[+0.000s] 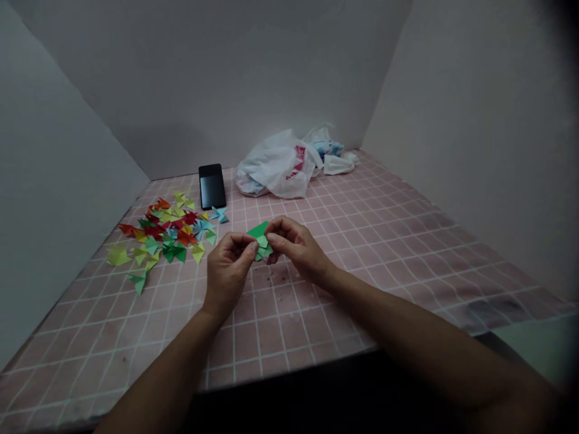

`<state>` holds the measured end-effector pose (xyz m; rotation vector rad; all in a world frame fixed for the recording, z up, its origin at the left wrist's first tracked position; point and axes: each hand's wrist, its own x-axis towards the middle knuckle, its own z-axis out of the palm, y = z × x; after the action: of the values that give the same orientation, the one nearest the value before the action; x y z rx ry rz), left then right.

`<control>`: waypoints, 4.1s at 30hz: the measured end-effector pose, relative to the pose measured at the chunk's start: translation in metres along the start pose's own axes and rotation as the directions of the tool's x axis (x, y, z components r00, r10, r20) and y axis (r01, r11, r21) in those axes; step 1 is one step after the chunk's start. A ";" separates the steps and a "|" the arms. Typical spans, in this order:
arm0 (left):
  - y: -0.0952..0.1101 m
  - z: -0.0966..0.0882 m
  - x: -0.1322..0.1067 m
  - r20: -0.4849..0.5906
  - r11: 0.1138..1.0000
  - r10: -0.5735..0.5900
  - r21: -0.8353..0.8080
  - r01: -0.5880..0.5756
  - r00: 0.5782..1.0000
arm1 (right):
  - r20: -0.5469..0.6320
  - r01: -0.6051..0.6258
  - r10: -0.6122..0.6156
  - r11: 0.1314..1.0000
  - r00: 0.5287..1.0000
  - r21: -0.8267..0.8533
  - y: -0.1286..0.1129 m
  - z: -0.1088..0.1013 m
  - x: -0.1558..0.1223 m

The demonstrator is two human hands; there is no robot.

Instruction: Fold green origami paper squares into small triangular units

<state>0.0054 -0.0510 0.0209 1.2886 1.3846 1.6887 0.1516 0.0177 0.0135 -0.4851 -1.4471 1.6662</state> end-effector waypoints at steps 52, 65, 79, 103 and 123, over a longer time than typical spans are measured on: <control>-0.005 -0.004 0.000 0.063 0.994 -0.097 -0.044 0.100 0.993 | 0.048 -0.054 0.059 0.993 0.997 -0.101 0.003 -0.001 0.000; -0.003 -0.004 0.000 0.078 0.990 -0.138 -0.006 0.139 0.987 | 0.044 -0.052 0.063 0.975 0.997 -0.218 0.001 0.001 -0.001; 0.000 -0.003 0.001 0.080 0.993 -0.115 0.040 0.112 0.990 | 0.121 -0.116 0.128 0.988 0.984 -0.104 0.007 -0.003 0.000; -0.007 -0.002 0.004 0.184 0.929 -0.248 -0.234 0.288 0.951 | 0.012 -0.067 0.067 0.997 0.998 -0.047 0.004 0.000 0.000; -0.005 -0.005 0.005 0.181 0.969 -0.194 -0.120 0.217 0.964 | 0.010 -0.054 0.055 0.993 0.998 -0.105 0.006 0.000 0.000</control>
<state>-0.0014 -0.0472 0.0172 1.1386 1.2337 1.4730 0.1490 0.0180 0.0082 -0.5777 -1.5487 1.6443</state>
